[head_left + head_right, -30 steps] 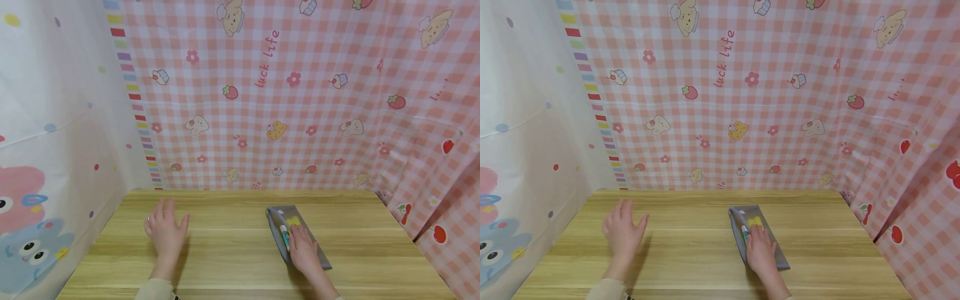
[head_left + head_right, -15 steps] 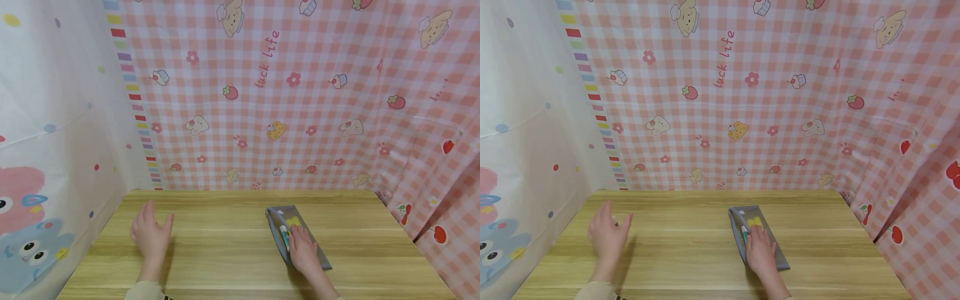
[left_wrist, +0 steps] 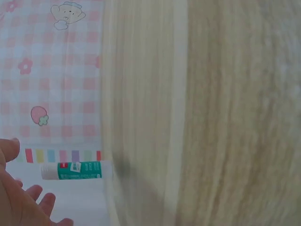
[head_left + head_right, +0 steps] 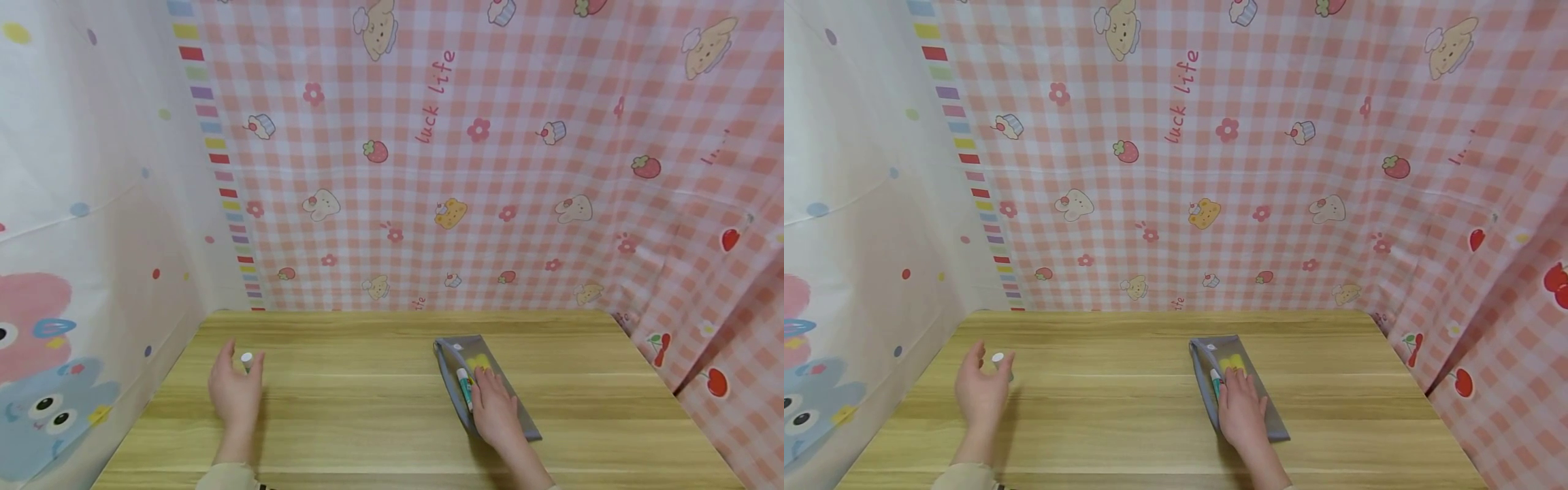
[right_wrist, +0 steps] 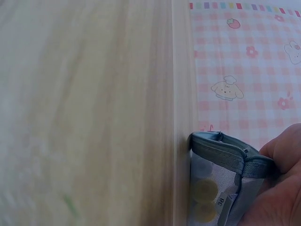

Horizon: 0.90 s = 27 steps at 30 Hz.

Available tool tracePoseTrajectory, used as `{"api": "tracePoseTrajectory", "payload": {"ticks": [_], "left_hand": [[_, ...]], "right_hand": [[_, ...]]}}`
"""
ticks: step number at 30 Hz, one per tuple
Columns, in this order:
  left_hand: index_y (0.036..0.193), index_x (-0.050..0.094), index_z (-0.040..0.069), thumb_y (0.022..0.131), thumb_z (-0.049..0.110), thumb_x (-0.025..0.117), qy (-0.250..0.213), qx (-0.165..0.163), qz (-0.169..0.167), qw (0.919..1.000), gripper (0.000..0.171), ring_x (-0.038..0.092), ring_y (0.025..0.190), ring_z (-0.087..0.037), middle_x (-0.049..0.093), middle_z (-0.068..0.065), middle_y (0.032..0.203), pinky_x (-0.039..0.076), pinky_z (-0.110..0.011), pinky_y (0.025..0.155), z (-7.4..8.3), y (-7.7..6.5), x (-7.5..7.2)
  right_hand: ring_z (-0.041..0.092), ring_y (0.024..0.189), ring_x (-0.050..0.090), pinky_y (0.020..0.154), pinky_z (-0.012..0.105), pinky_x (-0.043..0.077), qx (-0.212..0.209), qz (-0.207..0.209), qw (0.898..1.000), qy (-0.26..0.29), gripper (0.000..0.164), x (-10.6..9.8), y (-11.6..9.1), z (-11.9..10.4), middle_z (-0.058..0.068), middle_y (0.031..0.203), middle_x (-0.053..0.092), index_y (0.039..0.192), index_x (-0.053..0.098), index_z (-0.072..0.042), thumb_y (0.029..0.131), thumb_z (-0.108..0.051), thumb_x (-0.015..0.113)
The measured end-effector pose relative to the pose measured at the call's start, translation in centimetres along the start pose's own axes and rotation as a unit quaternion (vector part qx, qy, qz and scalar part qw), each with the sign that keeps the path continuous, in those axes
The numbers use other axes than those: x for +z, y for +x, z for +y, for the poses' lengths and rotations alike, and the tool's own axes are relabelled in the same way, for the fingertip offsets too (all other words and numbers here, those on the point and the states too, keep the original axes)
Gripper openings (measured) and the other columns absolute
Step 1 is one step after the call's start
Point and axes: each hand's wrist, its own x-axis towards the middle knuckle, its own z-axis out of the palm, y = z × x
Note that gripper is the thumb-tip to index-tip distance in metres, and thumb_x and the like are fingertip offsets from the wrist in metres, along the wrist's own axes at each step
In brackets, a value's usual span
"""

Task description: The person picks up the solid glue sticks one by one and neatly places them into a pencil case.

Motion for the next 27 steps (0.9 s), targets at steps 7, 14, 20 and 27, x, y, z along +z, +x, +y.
{"api": "tracePoseTrajectory", "payload": {"ticks": [7,14,20,27], "left_hand": [[0.14,0.044,-0.01,0.092,0.009,0.068,-0.037,-0.079,-0.039,0.9954,0.057,0.045,0.125,-0.049,0.048,-0.032,0.138,0.037,-0.058,0.105,-0.7,0.2,-0.2],[0.142,0.041,-0.01,0.095,0.012,0.065,-0.046,-0.125,-0.063,0.9891,0.057,0.045,0.126,-0.047,0.049,-0.031,0.138,0.037,-0.055,0.107,-1.6,0.5,-0.2],[0.14,0.043,-0.011,0.095,0.012,0.065,-0.044,-0.133,-0.074,0.9873,0.056,0.046,0.125,-0.047,0.051,-0.032,0.136,0.038,-0.054,0.107,-2.0,0.6,-0.2],[0.137,0.047,-0.01,0.094,0.012,0.065,-0.035,-0.134,-0.081,0.987,0.052,0.049,0.122,-0.046,0.054,-0.03,0.134,0.04,-0.054,0.105,-2.3,0.7,0.0]], "right_hand": [[0.056,0.135,0.028,0.101,0.081,0.019,-0.002,0.0,1.0,-0.001,0.042,-0.1,-0.1,-0.1,0.037,0.146,0.035,0.14,0.045,0.01,0.105,-0.012,0.041],[0.056,0.135,0.029,0.101,0.081,0.019,-0.001,0.0,1.0,-0.005,0.042,-0.2,-0.1,-0.2,0.037,0.145,0.035,0.14,0.045,0.01,0.104,-0.012,0.041],[0.056,0.135,0.03,0.1,0.081,0.02,-0.003,0.004,1.0,-0.007,0.041,-0.1,-0.1,-0.2,0.037,0.145,0.036,0.139,0.046,0.01,0.104,-0.011,0.042],[0.056,0.135,0.03,0.101,0.08,0.02,0.001,0.002,1.0,-0.01,0.042,-0.2,-0.1,-0.4,0.036,0.145,0.036,0.139,0.046,0.01,0.104,-0.012,0.041]]}}
